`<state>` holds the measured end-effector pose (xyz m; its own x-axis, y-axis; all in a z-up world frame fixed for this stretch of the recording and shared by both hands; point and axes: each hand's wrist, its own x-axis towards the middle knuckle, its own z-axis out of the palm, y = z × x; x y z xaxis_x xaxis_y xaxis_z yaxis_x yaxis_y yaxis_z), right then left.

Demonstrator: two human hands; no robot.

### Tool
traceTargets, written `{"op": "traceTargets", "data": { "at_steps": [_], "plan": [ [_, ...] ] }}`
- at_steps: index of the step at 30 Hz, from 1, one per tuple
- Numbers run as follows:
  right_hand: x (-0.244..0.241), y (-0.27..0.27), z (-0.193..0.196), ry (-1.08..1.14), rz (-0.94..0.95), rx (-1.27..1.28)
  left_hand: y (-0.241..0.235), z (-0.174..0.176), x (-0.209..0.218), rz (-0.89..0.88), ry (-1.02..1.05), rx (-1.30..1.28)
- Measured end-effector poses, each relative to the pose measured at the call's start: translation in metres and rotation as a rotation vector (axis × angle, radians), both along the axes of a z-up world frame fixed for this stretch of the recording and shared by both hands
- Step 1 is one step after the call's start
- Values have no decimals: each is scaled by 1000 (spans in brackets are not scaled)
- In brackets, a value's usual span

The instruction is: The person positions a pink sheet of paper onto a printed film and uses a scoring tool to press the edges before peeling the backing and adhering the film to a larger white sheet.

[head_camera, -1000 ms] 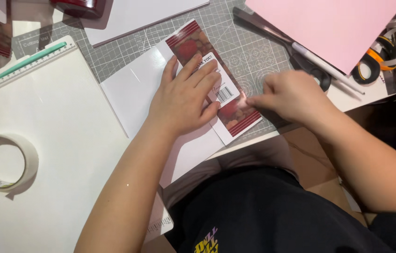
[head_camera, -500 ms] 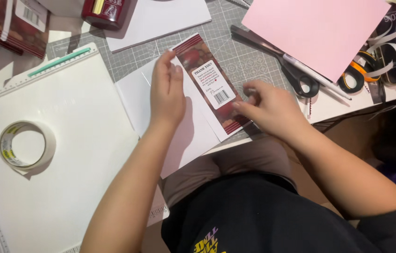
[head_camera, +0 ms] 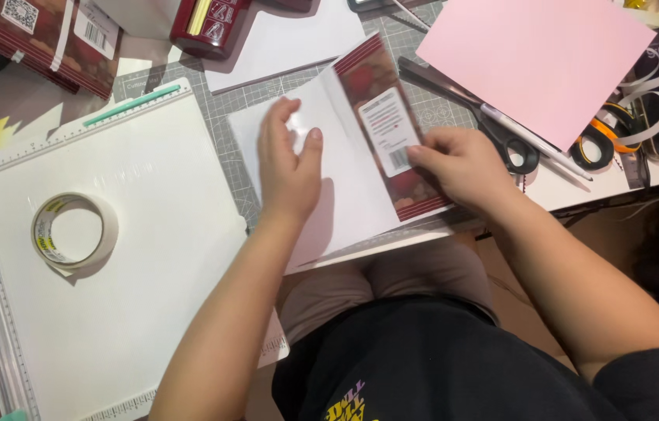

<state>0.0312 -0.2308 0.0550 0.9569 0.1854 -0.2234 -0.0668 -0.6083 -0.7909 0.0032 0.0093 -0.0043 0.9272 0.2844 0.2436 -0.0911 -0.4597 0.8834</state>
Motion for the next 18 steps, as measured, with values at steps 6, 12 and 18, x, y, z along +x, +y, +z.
{"op": "traceTargets", "data": {
  "at_steps": [6,12,18],
  "plan": [
    [3,-36,-44,-49,-56,388,55,4,19,122,211,82],
    [-11,-23,-27,-59,-38,472,50,54,-10,92,479,-162],
    [-21,-15,-50,-470,138,-132,37,85,-47,115,487,19]
  ]
}}
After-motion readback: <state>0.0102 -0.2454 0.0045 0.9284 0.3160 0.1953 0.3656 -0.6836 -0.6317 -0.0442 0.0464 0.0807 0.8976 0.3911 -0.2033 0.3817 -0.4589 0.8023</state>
